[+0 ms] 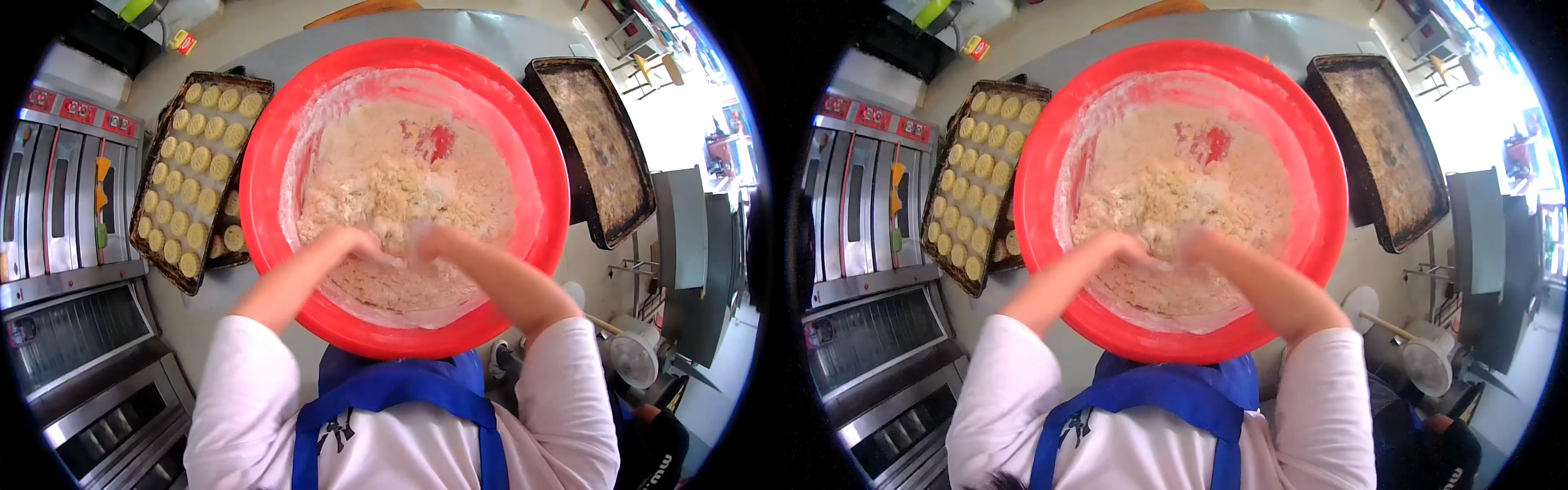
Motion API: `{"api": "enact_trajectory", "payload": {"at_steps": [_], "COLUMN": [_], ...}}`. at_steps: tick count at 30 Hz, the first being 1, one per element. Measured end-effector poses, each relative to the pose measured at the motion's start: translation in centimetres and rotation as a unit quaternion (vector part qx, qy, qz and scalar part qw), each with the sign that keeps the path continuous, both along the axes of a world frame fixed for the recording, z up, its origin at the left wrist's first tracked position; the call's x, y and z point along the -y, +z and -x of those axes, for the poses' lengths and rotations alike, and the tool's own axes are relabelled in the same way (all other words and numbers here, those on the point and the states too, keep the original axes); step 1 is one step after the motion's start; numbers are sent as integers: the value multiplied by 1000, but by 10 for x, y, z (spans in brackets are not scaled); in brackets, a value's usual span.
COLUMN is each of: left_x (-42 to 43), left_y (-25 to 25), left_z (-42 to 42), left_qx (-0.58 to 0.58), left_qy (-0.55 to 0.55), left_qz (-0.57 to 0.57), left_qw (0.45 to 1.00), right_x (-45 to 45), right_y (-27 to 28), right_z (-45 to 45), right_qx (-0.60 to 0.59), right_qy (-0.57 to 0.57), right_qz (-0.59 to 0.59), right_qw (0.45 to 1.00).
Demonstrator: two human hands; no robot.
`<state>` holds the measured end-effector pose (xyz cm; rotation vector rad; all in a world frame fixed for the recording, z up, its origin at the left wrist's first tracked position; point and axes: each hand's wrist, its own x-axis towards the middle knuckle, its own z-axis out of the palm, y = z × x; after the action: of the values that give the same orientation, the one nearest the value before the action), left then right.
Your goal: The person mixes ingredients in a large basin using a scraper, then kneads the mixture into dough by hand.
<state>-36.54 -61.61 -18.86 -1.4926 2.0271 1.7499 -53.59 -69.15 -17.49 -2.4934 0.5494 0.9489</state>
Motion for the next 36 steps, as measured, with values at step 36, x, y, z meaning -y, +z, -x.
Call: {"api": "enact_trajectory", "payload": {"at_steps": [36], "left_x": [35], "left_y": [90], "left_z": [57], "left_qx": [-516], "left_qy": [719], "left_qz": [-165], "left_qw": [436], "right_x": [91], "right_y": [58], "right_z": [-6], "right_qx": [110], "right_qy": [-759], "right_qz": [-532], "right_qw": [360]}}
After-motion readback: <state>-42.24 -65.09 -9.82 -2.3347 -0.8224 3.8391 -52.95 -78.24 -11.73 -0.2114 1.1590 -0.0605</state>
